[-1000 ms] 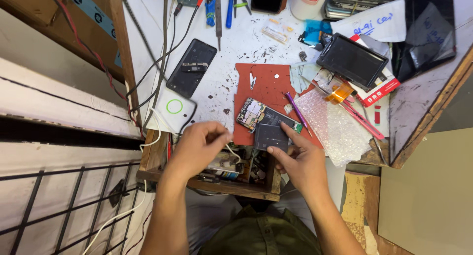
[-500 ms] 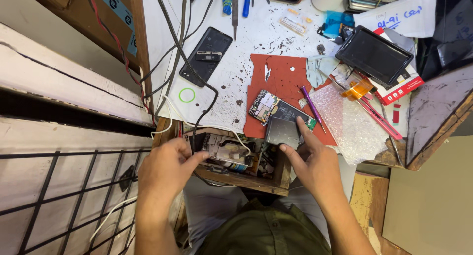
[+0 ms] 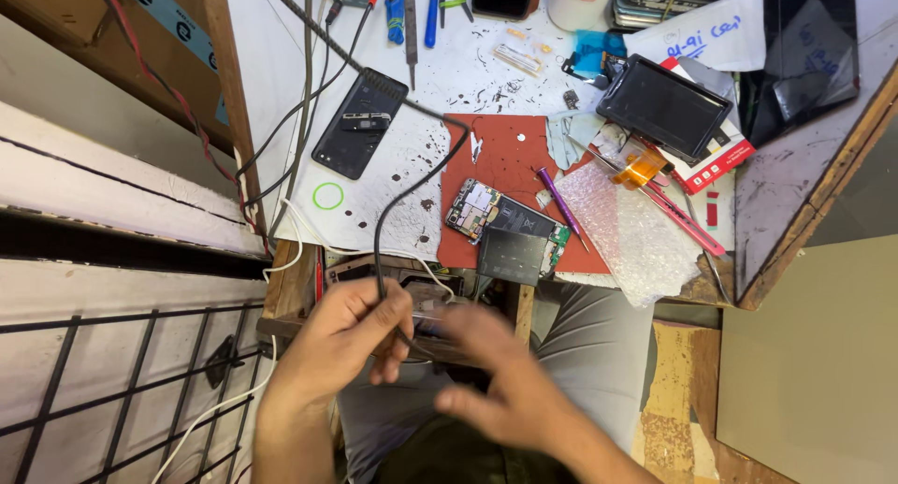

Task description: The person connects a charging cable to a phone circuit board, picks up a screen assembly, and attaches the motherboard to the back of the screen. They then position a battery onto the frame and connect internal cables.

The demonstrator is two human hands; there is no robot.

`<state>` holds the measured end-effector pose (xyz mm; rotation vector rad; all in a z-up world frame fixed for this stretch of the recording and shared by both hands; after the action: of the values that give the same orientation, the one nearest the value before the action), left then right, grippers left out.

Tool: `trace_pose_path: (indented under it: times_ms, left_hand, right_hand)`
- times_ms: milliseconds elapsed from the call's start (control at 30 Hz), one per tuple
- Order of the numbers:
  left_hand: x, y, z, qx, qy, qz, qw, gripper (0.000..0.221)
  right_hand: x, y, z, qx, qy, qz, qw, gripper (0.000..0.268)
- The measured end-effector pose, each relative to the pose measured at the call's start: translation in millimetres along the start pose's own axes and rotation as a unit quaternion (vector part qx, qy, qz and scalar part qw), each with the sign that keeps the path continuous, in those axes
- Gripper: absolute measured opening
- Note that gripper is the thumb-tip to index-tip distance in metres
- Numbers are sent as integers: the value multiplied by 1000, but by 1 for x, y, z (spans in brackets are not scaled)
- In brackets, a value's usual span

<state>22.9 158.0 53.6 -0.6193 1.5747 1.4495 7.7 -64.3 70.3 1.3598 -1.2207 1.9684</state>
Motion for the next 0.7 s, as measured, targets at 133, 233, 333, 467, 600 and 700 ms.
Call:
trace_pose_path:
  times_ms: [133,233,333,467,600,700]
  left_hand:
    - [-18,-4,4,-200,129,-76,968,38]
    - [-25,-6,22,-282,95,-173,939,46]
    - [-20,-10,26,-350,71,-154,922,47]
    - [-10,-18,21,-358,38,-109,926,47]
    - [-1,-26,23,-408,-86,-100,903,48]
    - [4,-28,26,-439,-205,-78,871,49]
  right_hand:
    - [-14,65,2,120,-205,-358,903,36]
    - [-9,130,38,-52,-196,-339,919,30]
    - [-26,160,111,45,-144,-430,890,40]
    - [-29,206,162,-49,13,-511,858,42]
    - [-51,263,192,-246,-45,-494,833,32]
    - [-73,300,200,-404,-198,-386,806,16]
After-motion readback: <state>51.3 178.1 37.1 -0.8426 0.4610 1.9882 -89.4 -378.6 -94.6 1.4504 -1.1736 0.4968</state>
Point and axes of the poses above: each hand's wrist, its own y-axis away from the middle knuckle, its own z-axis out of the back of the hand, x = y × z, the point moved 2 cm from there along -y, towards the middle knuckle, and after that the axes turned 11 degrees about -y, right-handed, at the moved point
